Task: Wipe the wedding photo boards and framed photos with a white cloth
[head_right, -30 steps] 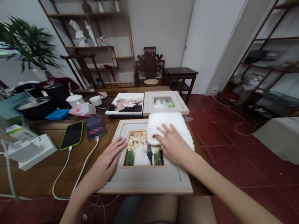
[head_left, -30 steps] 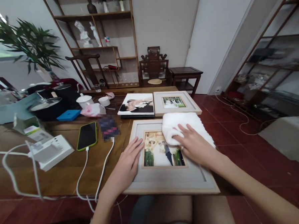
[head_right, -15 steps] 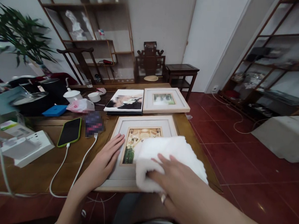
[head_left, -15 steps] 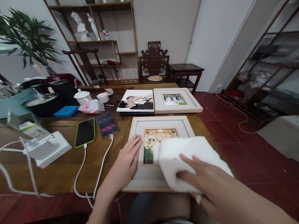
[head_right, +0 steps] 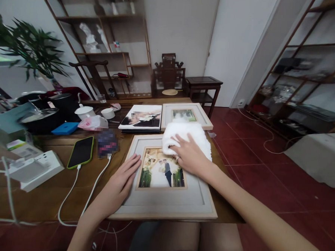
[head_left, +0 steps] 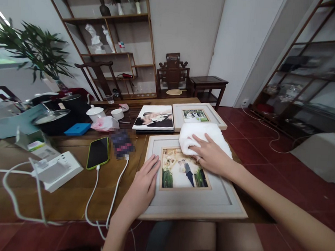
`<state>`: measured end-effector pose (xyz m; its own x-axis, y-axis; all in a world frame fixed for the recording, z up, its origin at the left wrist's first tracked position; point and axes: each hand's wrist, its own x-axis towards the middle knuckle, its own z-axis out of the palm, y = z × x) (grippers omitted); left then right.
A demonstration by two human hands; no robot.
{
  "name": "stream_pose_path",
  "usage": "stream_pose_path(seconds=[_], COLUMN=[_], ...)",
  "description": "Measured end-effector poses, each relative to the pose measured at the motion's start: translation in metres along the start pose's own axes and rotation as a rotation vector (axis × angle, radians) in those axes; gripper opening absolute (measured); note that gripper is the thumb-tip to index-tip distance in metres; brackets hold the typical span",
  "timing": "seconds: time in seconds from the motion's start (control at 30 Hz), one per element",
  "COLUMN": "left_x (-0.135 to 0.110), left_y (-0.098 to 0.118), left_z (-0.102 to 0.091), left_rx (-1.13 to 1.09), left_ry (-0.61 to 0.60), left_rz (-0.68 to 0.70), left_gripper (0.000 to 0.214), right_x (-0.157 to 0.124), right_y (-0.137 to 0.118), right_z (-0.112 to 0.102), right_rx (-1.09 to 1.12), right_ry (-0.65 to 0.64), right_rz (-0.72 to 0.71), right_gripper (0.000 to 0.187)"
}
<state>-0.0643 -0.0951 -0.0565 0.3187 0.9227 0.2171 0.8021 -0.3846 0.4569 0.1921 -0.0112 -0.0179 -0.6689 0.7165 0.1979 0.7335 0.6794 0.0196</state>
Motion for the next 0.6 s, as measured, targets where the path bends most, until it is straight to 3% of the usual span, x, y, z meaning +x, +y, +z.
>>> stream_pose_path(seconds=[0.23,0.37,0.47,0.6], left_x=[0.0,-0.001,0.0,0.0], left_y=[0.0,0.001,0.002,0.002], left_z=[0.001,0.001,0.0,-0.001], left_rx=[-0.02,-0.019,-0.021,-0.038], left_ry=[0.015,0.01,-0.001,-0.002], left_rz=[0.008,0.0,-0.001,0.0], left_gripper=[0.045,0.045,0.044,0.044], right_x=[-0.06,-0.091,-0.092,-0.07], right_y=[-0.063,-0.09,-0.097,-0.086], right_z=[-0.036,-0.05,-0.043,-0.022], right_rx=[0.151,0.201,0.253,0.297], right_ry=[-0.234,-0.231,-0.258,-0.221], right_rz=[-0.123,-0.213,-0.274,-0.12], right_gripper=[0.037,0.029,0.021,0.039])
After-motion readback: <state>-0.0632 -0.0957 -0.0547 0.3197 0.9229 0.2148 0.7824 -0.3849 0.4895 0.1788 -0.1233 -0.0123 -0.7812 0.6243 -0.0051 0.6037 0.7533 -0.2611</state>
